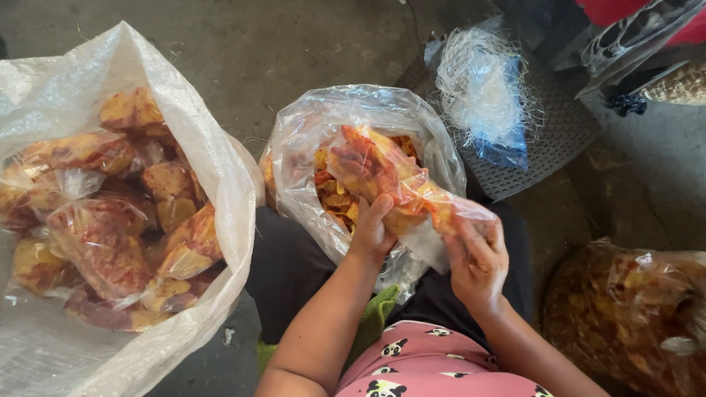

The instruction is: Package snacks into small plastic bags and tie them with string

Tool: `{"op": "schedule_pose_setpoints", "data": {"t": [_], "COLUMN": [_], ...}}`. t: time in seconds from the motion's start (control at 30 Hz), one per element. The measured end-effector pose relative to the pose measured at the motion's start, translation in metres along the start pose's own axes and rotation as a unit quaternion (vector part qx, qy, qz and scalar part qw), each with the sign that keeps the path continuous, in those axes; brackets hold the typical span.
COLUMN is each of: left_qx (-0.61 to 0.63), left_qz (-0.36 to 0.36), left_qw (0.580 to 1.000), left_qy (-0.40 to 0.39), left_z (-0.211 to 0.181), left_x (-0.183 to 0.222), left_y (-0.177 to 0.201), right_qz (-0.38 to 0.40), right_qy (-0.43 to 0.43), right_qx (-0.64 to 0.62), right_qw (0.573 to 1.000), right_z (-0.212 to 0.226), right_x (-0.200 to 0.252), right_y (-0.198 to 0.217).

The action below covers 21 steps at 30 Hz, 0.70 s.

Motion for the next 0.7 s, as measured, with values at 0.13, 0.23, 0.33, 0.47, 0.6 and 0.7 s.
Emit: {"op": "schedule_pose_setpoints", "data": {"t": [0.13,0.23,0.33,0.47,0.6,0.7], "left_qx": [0.002,0.0,0.025,0.018,0.04,0.063], "left_qz": [0.015,0.03,0.111,0.004,-0.061,-0.087], "left_qw": [1.0,0.999,0.993,0.997,0.99,0.979], "left_qy": [0.007,0.01,0.025,0.078,0.124,0.175], "left_z": [-0.004,0.022,0.044,0.058,0.056,0.066], "left_x": [0.0,-0.008,-0.011,-0.005,-0.008,-0.007], "left_y": [-0.016,0.032,0.059,0.073,0.069,0.08], "right_qz": [0.005,0.025,0.039,0.044,0.104,0.138], "right_qy": [0.012,0.041,0.046,0.052,0.032,0.064], "right_qx": [0.033,0.064,0.063,0.139,0.228,0.279], "right_qw": [0.999,0.997,0.996,0.988,0.968,0.948], "right_z": [0.014,0.01,0.01,-0.007,-0.003,-0.025], "right_x": [-0.02,-0.02,-0.02,-0.009,-0.02,-0.005], "right_y": [-0.006,-0.007,-0.007,-0.001,-0.004,-0.003]}}
Point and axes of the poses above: each hand's wrist, its own x-axis away from the middle knuckle, its own y-axis out of the back of the hand, z = x × y, the point moved 4 cm from there along -x, towards the middle knuckle
